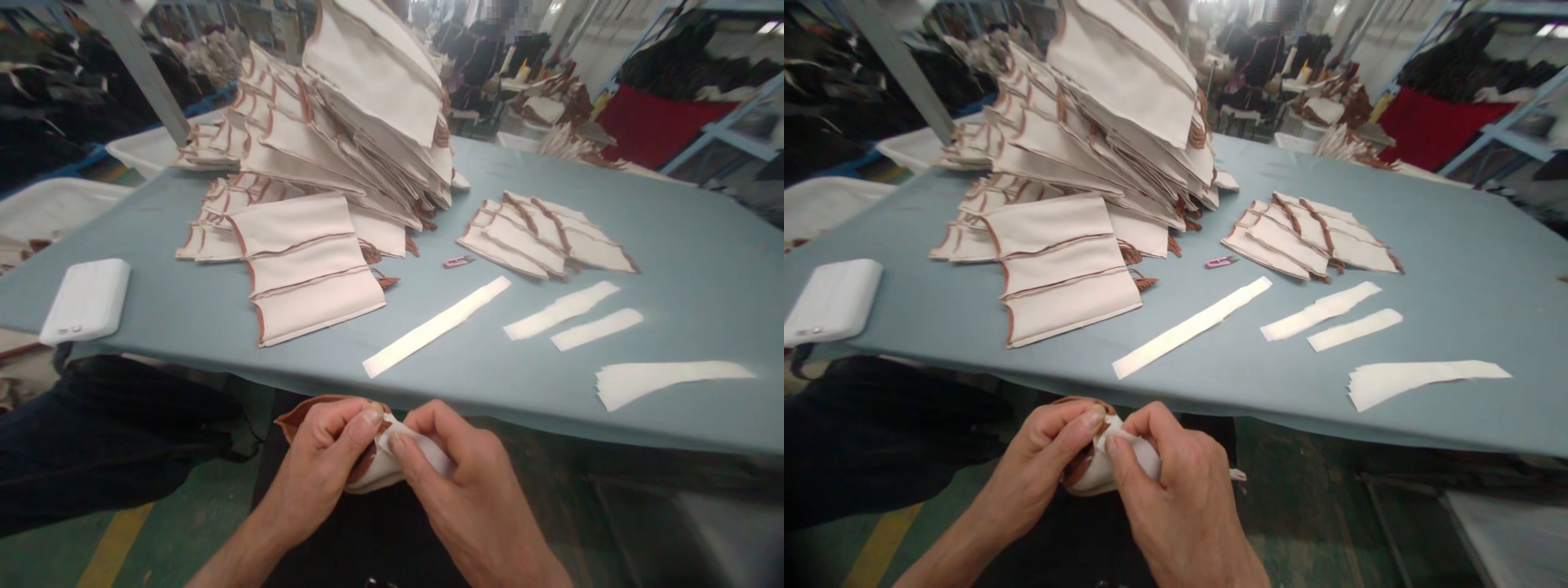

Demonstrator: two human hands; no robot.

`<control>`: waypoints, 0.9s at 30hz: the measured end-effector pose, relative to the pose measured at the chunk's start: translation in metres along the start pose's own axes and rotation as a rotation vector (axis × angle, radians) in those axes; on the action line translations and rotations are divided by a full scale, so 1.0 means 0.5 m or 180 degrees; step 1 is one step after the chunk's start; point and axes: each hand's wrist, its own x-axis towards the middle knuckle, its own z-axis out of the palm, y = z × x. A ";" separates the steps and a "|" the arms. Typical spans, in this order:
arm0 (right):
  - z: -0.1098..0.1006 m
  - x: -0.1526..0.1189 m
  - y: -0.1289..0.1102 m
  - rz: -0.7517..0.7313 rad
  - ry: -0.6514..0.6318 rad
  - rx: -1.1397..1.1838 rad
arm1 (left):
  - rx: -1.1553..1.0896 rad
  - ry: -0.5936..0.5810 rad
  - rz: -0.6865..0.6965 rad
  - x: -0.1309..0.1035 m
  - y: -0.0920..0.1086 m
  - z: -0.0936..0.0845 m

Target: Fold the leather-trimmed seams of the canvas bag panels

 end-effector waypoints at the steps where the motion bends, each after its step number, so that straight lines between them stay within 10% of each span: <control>1: 0.002 0.001 -0.001 0.0005 0.0042 -0.0018 | 0.0026 0.0021 0.0006 0.000 -0.001 0.000; 27: 0.014 0.015 -0.002 0.0245 0.0031 -0.0217 | 0.0589 0.0209 -0.0016 -0.001 -0.012 -0.005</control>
